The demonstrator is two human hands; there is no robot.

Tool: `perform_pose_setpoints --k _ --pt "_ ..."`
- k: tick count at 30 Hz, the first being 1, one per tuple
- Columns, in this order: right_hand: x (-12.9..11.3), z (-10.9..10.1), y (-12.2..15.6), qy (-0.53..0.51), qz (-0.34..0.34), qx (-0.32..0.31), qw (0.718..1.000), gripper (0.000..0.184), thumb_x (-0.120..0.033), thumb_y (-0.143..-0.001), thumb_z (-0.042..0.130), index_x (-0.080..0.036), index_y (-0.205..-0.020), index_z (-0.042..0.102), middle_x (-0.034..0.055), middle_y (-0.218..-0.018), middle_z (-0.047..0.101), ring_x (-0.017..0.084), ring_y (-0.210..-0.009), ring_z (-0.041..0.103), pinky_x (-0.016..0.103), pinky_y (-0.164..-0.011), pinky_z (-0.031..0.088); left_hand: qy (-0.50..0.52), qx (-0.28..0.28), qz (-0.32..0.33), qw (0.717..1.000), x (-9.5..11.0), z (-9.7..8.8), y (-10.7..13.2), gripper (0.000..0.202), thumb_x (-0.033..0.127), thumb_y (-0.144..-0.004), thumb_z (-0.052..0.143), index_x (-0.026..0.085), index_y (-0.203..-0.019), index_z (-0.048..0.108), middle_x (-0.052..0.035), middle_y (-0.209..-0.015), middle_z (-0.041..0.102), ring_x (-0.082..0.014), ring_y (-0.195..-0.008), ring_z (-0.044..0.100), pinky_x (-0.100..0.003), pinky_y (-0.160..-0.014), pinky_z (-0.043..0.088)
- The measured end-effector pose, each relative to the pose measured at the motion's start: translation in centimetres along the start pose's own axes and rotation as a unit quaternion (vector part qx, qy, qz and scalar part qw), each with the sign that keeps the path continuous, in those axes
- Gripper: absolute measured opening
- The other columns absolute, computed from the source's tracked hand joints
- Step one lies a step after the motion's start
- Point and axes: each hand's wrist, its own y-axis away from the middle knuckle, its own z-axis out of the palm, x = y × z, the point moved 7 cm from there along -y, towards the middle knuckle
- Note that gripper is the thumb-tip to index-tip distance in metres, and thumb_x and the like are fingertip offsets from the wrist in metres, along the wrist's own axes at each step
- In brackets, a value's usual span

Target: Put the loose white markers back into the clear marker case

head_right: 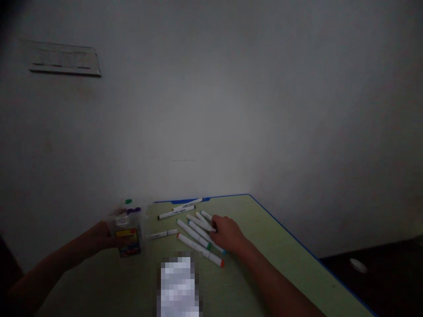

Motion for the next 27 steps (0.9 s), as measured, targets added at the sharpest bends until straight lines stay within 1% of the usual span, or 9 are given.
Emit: perform_pose_setpoints --k 4,7,10,14,17,20,22,25,27 --pt "0.1 0.3 0.2 0.013 0.005 -0.022 1.000 0.011 -0.022 -0.070 0.055 -0.017 -0.079 0.061 0.0054 -0.079 0.066 0.015 -0.070 0.055 0.025 -0.058 0.029 -0.027 0.004 0.007 1.000 -0.3 -0.3 -0.2 0.042 0.035 -0.060 0.075 0.021 -0.099 0.065 -0.0039 -0.106 0.068 -0.0258 -0.100 0.063 -0.041 -0.096 0.045" --pt "-0.7 -0.2 0.3 0.015 -0.005 -0.010 1.000 0.016 -0.025 -0.075 0.053 -0.016 -0.083 0.064 0.0066 -0.083 0.066 0.017 -0.075 0.057 0.026 -0.063 0.033 -0.024 0.001 0.011 1.000 -0.1 -0.2 -0.2 0.045 0.035 -0.060 0.075 0.021 -0.101 0.064 -0.0039 -0.109 0.067 -0.0255 -0.098 0.063 -0.041 -0.093 0.047" --pt "-3.8 -0.6 -0.1 0.023 -0.069 0.014 0.997 0.023 -0.024 -0.081 0.046 -0.017 -0.091 0.066 0.0072 -0.089 0.067 0.017 -0.083 0.058 0.026 -0.071 0.036 0.009 -0.007 0.010 1.000 0.4 0.4 0.1 0.052 0.034 -0.059 0.076 0.022 -0.107 0.061 -0.0031 -0.105 0.069 -0.0252 -0.096 0.064 -0.041 -0.090 0.049" --pt "-9.7 0.9 -2.0 0.072 -0.177 -0.032 0.981 0.025 -0.024 -0.081 0.045 -0.018 -0.091 0.068 0.0089 -0.095 0.066 0.019 -0.089 0.060 0.026 -0.075 0.040 0.041 -0.019 0.018 0.999 1.0 0.9 0.4 0.056 0.030 -0.058 0.077 0.023 -0.110 0.057 -0.0017 -0.103 0.069 -0.0242 -0.097 0.064 -0.040 -0.089 0.049" --pt "-11.8 2.2 -4.8 0.106 -0.161 -0.048 0.980 0.031 -0.019 -0.079 0.046 -0.018 -0.102 0.066 0.0114 -0.108 0.065 0.021 -0.101 0.059 0.028 -0.081 0.041 0.059 -0.031 0.045 0.997 1.0 1.1 0.2 0.058 0.026 -0.058 0.077 0.023 -0.112 0.056 -0.0016 -0.108 0.068 -0.0223 -0.095 0.064 -0.039 -0.089 0.048" --pt "-12.0 3.6 -7.1 0.118 -0.130 -0.070 0.982 0.028 -0.021 -0.074 0.052 -0.011 -0.096 0.068 0.0172 -0.101 0.067 0.027 -0.093 0.063 0.032 -0.075 0.045 0.092 -0.039 0.060 0.993 0.6 1.2 -0.1 0.067 0.022 -0.056 0.079 0.022 -0.118 0.051 -0.0039 -0.112 0.066 -0.0234 -0.100 0.062 -0.039 -0.088 0.048" --pt "-11.5 4.5 -7.7 0.121 -0.119 -0.087 0.982 0.025 -0.021 -0.070 0.057 -0.010 -0.089 0.068 0.0189 -0.094 0.068 0.029 -0.086 0.064 0.033 -0.069 0.046 0.111 -0.041 0.067 0.991 0.4 1.3 -0.2 0.071 0.019 -0.056 0.078 0.021 -0.120 0.047 -0.0058 -0.113 0.065 -0.0245 -0.104 0.061 -0.040 -0.088 0.048" --pt "-10.8 5.0 -7.5 0.117 -0.119 -0.100 0.981 0.020 -0.016 -0.066 0.057 -0.010 -0.082 0.067 0.0183 -0.091 0.068 0.028 -0.083 0.064 0.031 -0.065 0.044 0.123 -0.037 0.072 0.989 0.4 1.5 -0.2 0.071 0.017 -0.056 0.078 0.019 -0.119 0.044 -0.0075 -0.110 0.066 -0.0243 -0.103 0.061 -0.040 -0.089 0.047" --pt "-10.5 4.7 -6.9 0.101 -0.129 -0.105 0.981 0.015 -0.014 -0.066 0.055 -0.011 -0.077 0.066 0.0143 -0.086 0.069 0.024 -0.079 0.063 0.028 -0.064 0.043 0.128 -0.029 0.073 0.989 0.4 1.5 -0.2 0.071 0.017 -0.057 0.078 0.019 -0.118 0.043 -0.0074 -0.107 0.067 -0.0238 -0.101 0.062 -0.040 -0.089 0.047"
